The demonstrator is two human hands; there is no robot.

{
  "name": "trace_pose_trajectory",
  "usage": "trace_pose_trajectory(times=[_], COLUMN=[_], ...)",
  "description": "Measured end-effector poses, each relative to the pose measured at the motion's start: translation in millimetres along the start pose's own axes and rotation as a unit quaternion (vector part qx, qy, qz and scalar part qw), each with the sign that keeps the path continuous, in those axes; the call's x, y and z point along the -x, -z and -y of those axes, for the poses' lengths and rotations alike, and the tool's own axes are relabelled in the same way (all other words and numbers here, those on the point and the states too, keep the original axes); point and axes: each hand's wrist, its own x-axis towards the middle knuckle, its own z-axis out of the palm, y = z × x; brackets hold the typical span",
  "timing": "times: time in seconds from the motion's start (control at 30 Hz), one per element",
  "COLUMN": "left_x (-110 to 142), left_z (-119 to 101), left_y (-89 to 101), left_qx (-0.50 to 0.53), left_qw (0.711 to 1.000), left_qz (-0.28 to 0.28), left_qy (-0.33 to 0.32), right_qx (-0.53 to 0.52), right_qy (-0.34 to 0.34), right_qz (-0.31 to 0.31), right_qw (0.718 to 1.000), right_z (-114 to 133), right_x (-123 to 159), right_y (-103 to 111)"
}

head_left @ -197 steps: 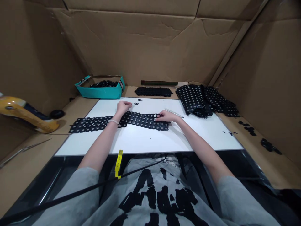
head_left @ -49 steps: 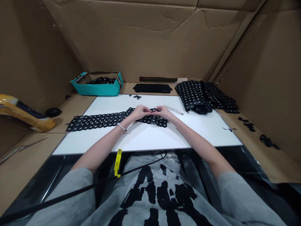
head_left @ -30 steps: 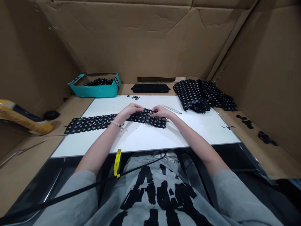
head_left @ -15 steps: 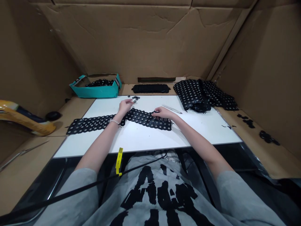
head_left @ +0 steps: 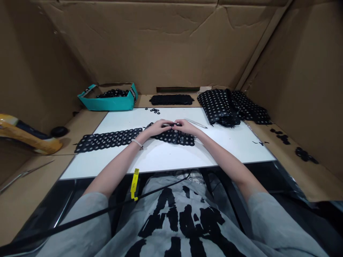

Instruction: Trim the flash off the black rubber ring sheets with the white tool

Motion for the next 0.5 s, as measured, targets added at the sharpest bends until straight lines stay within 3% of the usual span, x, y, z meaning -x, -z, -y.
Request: trace_pose_trajectory(times=[0.17,0.27,0.37,0.5], left_x=[0.2,1.3,1.7,3.4], left_z=[-4.0,-10.5,-17.1,-21.7], left_y=[-5.0,-5.2,-5.8,-5.1], left_qx=[0.062,0.063,0.035,-0.036], left_qw=[0.998,0.997,0.997,0.992], left_qz=[0.004,-0.008,-0.058,-0.123], left_qy=[0.026,0.047,0.037,0.018], right_qx=[0.022,0.017,-0.002,-0.014], right_qy=[-0.04,-0.027,0.008,0.023], right_qz=[-0.033,-0.005,0.02,0.008], right_qw=[0.998,0.999,1.0,1.0], right_z=[-0.9,-2.4,-5.4,-8.3], right_x=[0.3,0.2,-1.1,-2.4], right_y=[-0.4,0.0,0.4,-0.5])
